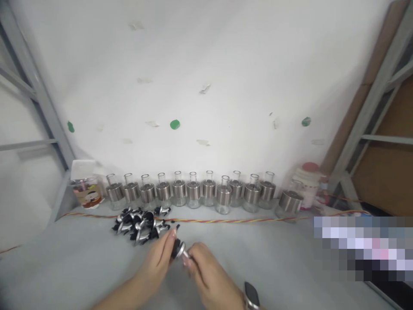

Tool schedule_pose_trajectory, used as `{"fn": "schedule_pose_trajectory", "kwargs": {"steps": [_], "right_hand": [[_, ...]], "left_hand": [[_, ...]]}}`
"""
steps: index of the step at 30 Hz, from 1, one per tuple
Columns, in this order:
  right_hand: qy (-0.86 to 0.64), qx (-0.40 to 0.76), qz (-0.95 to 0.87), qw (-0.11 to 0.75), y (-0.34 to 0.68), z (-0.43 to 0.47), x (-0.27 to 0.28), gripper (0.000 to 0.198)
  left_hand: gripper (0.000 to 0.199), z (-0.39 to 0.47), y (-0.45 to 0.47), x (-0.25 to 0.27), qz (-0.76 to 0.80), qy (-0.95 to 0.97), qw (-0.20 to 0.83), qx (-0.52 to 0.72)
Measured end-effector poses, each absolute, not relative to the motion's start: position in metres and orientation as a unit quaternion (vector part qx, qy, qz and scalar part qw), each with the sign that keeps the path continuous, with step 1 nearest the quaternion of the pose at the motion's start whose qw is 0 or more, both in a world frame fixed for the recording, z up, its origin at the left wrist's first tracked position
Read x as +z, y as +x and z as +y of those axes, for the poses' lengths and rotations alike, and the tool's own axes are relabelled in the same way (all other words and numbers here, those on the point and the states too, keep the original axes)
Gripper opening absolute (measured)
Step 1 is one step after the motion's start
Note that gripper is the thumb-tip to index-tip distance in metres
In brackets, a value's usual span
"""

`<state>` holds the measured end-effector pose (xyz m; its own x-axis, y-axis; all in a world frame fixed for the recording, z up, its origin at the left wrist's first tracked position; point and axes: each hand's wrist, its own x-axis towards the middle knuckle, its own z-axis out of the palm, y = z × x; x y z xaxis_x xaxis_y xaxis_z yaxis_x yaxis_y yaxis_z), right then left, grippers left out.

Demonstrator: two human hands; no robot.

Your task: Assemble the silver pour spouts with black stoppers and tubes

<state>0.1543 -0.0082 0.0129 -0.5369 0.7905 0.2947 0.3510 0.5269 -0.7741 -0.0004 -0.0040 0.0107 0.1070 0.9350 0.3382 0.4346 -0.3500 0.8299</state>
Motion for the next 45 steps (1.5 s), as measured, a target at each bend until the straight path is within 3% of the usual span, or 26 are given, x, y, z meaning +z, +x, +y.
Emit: {"fn": "schedule_pose_trajectory", "kwargs": {"steps": [5,11,15,23,32,36,42,45], "right_hand": [[-0.398,0.420,-0.712,0.398,0.149,-0.005,0.001,0.031],[-0.378,0.313,-0.775,0.399,0.153,-0.009,0.007,0.028],[-0.346,0.242,-0.819,0.387,0.154,-0.010,0.005,0.022],[-0.312,0.172,-0.847,0.393,0.155,-0.013,-0.001,0.016],[-0.298,0.128,-0.851,0.414,0.153,-0.016,-0.009,0.018],[-0.315,0.206,-0.831,0.410,0.153,-0.013,-0.006,0.020],[-0.315,0.591,-0.639,0.380,0.147,0.005,0.001,0.040],[-0.279,0.695,-0.531,0.396,0.145,0.011,0.001,0.045]], "left_hand": [[0.029,-0.010,0.004,0.004,0.491,0.695,0.300,0.432],[0.036,-0.016,0.006,-0.014,0.514,0.593,0.340,0.518],[0.040,-0.017,0.007,-0.016,0.528,0.574,0.361,0.511],[0.030,-0.024,0.008,0.016,0.507,0.646,0.291,0.491],[0.028,-0.022,0.007,0.007,0.449,0.749,0.214,0.438],[0.030,-0.019,0.006,0.011,0.467,0.758,0.238,0.388],[0.043,-0.009,0.007,0.018,0.487,0.652,0.402,0.420],[0.051,-0.002,0.010,0.011,0.491,0.578,0.497,0.422]]}}
